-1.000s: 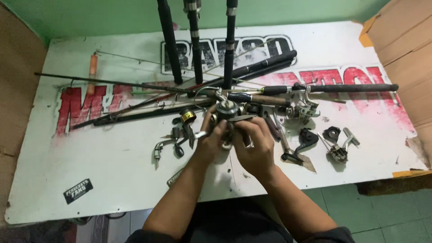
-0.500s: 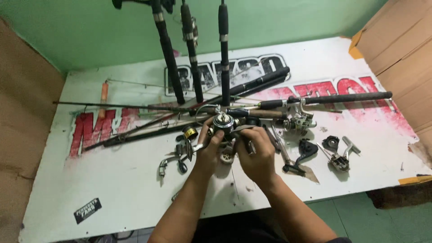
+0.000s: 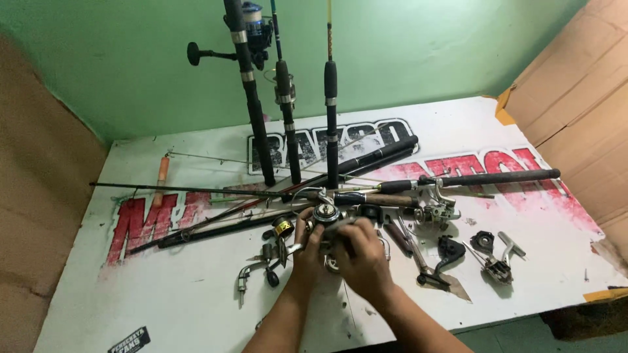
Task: Assembling and repairing a fishing reel on a workbench.
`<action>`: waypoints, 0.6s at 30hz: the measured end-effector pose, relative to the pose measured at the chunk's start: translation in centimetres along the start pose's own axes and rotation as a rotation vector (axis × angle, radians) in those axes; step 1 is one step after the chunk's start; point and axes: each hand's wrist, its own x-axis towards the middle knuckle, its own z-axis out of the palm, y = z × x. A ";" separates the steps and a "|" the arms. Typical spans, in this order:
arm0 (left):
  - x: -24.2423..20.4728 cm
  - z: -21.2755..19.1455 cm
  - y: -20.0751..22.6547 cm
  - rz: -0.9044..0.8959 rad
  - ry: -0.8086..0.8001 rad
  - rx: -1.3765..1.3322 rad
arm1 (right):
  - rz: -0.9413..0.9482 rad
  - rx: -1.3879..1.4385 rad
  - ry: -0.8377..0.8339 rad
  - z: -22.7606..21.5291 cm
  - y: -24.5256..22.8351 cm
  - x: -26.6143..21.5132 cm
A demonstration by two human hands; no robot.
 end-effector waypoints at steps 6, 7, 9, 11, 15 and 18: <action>-0.6 1.9 2.6 -0.026 0.009 0.036 | 0.117 0.055 0.059 -1.8 -1.6 2.1; -0.6 1.8 2.3 -0.027 0.012 0.035 | 0.118 0.055 0.056 -1.8 -1.8 2.1; -0.6 1.6 1.7 -0.025 0.029 0.022 | 0.101 0.010 0.046 -1.9 -2.3 2.2; -0.2 0.9 1.0 -0.051 0.050 -0.027 | 0.094 0.008 0.002 -1.6 -2.4 1.3; -0.3 1.5 2.3 0.006 0.021 -0.036 | 0.084 0.028 0.041 -1.5 -1.9 1.9; -0.6 1.8 2.5 -0.033 -0.015 -0.095 | 0.111 0.006 0.057 -1.8 -2.5 1.9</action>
